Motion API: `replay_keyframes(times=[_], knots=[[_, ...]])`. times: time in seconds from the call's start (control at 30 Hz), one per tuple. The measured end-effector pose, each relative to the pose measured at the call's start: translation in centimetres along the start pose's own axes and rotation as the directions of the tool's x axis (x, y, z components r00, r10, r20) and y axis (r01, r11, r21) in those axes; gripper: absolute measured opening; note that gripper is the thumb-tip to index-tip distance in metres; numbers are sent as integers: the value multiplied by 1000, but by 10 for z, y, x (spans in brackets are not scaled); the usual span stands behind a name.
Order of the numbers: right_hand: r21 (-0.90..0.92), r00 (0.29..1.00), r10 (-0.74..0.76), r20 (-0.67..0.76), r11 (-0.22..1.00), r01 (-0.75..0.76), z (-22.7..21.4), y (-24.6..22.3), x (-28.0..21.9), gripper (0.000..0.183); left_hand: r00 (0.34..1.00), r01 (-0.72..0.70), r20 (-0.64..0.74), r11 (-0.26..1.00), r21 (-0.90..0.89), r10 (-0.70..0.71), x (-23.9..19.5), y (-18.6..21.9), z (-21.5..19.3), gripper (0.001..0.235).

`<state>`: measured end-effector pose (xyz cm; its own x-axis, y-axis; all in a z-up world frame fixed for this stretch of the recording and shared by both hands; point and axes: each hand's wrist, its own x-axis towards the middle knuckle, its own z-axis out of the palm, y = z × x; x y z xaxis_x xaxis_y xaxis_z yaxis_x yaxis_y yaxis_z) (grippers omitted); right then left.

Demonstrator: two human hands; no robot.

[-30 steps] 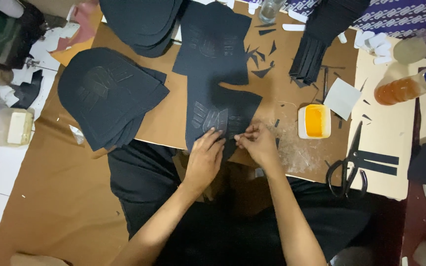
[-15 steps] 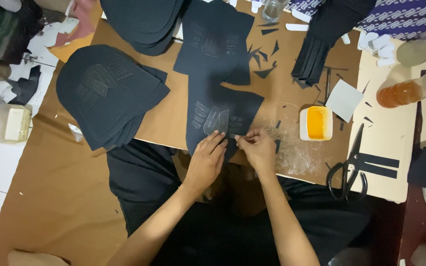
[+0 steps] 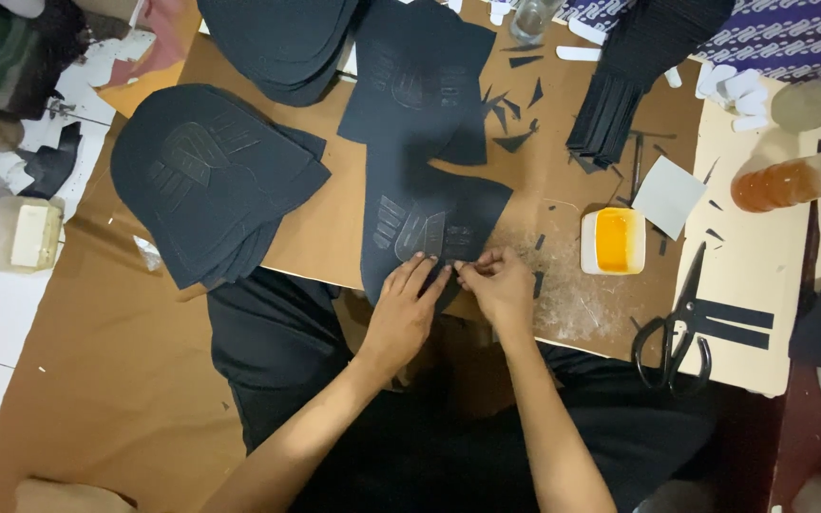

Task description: The person uses scissors to cut a strip of black material and then places it onto a larger black fabric piece. They smooth the material down with their hands and then use the scissors to trim the edges of the fabric piece.

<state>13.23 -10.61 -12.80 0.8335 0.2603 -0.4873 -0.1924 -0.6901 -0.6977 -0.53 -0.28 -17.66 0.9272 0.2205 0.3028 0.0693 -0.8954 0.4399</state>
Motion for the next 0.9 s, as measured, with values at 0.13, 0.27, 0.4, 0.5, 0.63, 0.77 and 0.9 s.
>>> replay_keyframes(times=[0.13, 0.27, 0.4, 0.5, 0.63, 0.77, 0.9], knots=[[32, 1000, 3, 0, 999, -3, 0, 3, 3, 32, 1000, -5, 6, 1000, 18, 5, -1, -1, 3, 46], [7, 1000, 5, -13, 1000, -5, 1, 1, 1, 29, 1000, -14, 13, 999, 31, 14, 0, 0, 2, 47], [-26, 999, 27, -20, 999, -28, -2, -3, -2, 32, 1000, -7, 15, 997, 76, 6, 2, 5, 0, 46], [-8, 999, 21, -42, 1000, -21, 0, 3, 3, 30, 1000, -5, 18, 996, 91, 3, 3, 7, -3, 50], [10, 999, 11, -36, 1000, -10, -1, -1, -1, 31, 1000, -3, 28, 995, 104, 0, 4, 9, -6, 54], [30, 999, -7, -33, 1000, 8, -9, -7, -6, 33, 1000, -22, 14, 992, 128, 20, 3, 9, -1, 52], [244, 992, -39, -122, 967, 68, -24, -3, 3, 31, 1000, -19, 18, 990, 139, 17, 4, 11, -4, 51]])
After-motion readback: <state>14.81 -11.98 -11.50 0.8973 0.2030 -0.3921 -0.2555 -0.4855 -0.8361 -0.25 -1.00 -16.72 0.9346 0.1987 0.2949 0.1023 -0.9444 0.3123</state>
